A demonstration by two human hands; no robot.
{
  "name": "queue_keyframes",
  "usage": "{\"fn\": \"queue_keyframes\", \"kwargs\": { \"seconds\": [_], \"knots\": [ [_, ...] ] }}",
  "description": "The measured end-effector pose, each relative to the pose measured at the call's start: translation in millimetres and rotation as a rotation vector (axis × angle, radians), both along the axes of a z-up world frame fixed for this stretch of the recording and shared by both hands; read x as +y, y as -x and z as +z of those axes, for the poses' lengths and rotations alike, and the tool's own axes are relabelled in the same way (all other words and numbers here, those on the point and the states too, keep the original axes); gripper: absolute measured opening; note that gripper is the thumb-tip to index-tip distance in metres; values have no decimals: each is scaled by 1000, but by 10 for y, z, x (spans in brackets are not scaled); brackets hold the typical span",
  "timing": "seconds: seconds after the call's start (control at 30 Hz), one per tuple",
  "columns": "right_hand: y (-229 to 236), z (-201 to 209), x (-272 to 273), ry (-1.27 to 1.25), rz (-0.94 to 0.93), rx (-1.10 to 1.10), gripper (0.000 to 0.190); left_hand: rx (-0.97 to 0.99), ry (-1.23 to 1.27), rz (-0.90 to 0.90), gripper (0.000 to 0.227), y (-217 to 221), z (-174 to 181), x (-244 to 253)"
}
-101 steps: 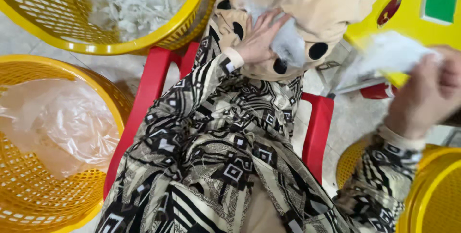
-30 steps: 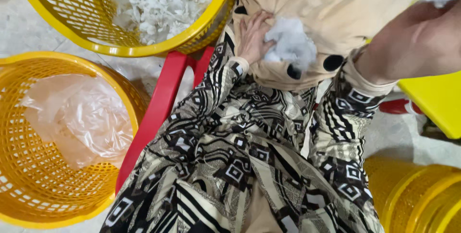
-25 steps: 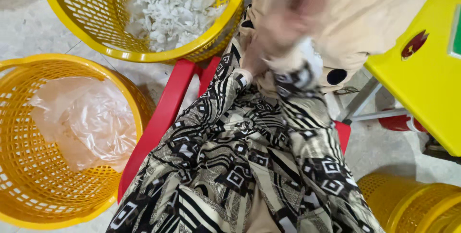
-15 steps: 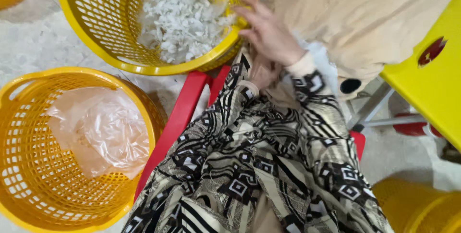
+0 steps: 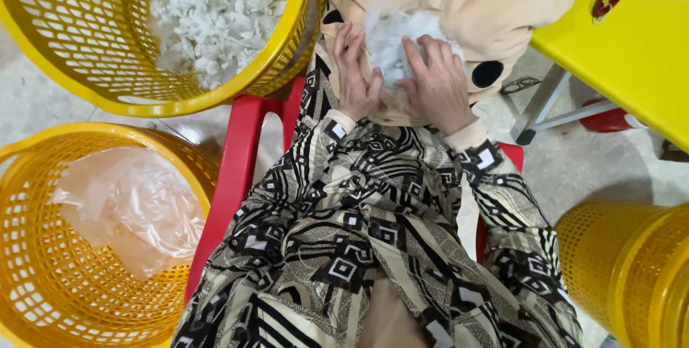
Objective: The person repeatedly pulls white cotton-like material from a yellow basket and stuffs it into a beige fabric pouch with circular openings. The hands work continuously to pack the material into the pouch while seated.
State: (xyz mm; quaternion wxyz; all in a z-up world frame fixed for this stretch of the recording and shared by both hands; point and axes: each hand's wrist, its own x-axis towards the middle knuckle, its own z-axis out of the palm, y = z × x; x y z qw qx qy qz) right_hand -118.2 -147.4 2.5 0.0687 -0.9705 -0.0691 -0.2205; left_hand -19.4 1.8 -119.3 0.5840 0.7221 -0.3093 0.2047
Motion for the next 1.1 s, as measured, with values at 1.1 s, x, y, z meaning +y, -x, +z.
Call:
{"fn": "queue_keyframes", "kwargs": {
  "seconds": [1.1],
  "knots": [
    [159, 311, -253, -473, 19, -27, 49, 92, -293, -275, 68, -220, 246, -401]
  ]
}}
